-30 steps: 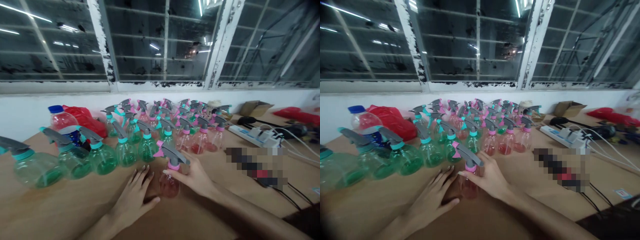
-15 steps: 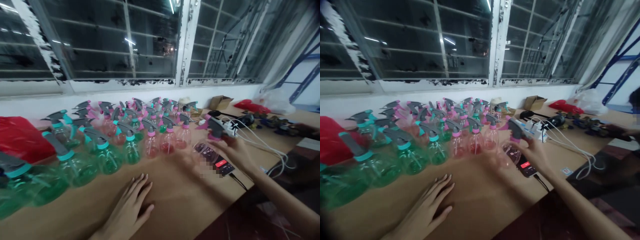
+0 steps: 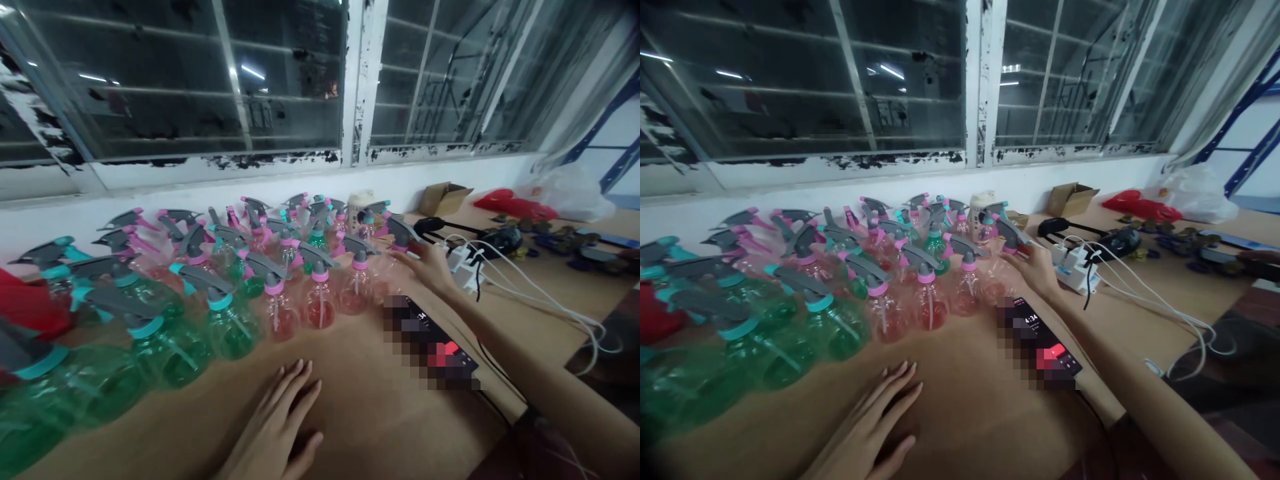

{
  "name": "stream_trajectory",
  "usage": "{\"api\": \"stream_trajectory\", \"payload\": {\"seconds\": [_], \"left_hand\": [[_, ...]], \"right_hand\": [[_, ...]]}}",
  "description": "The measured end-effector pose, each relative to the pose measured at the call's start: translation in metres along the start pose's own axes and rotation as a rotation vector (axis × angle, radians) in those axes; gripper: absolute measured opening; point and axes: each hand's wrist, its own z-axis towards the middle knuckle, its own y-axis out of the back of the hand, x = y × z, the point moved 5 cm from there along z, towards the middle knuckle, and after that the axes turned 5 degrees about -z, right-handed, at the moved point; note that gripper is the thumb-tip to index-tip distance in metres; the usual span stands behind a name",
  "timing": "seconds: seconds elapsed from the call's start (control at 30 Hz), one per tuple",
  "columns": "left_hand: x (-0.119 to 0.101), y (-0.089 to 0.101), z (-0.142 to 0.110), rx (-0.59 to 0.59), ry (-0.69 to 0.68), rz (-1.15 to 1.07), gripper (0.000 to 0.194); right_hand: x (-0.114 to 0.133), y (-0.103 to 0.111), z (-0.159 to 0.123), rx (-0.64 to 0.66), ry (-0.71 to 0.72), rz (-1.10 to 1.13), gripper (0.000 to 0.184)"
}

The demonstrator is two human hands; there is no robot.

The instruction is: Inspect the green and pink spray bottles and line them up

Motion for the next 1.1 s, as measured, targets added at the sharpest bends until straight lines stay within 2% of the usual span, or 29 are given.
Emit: {"api": "stream_trajectory", "payload": {"seconds": [0.2,0.4,0.6,0.77,0.87,0.93,1.0,1.1], "left_hand": [[0.000,-0.001,0.004,-0.030,0.017,-0.007,0.057],[-0.002,0.000,0.006,0.002,0.004,0.004,0.054],[-0.002,0.002,-0.001,0.005,0.019,-0.019,0.053],[-0.004,0.019,-0.023,-0.078,0.025,0.016,0.052],[-0.004,0.034,-0.043,-0.099,0.055,0.042,0.048],[-0.003,0.046,-0.059,-0.105,0.099,0.048,0.044],[0.000,0.060,-0.079,-0.114,0.160,0.044,0.042],[0.008,0.086,-0.116,-0.166,0.277,0.009,0.038]], "right_hand": [[-0.003,-0.019,-0.001,0.095,0.015,0.054,0.034],[-0.007,-0.021,-0.004,0.099,-0.014,0.144,0.038],[-0.009,-0.011,-0.017,0.030,-0.056,0.239,0.070],[-0.005,0.010,-0.042,-0.090,-0.149,0.200,0.068],[0.020,0.015,-0.073,-0.149,-0.174,0.209,0.053],[0.049,0.008,-0.098,-0.125,-0.154,0.236,0.041],[0.087,-0.010,-0.124,-0.024,-0.089,0.276,0.030],[0.152,-0.053,-0.161,0.252,0.050,0.330,0.023]]}}
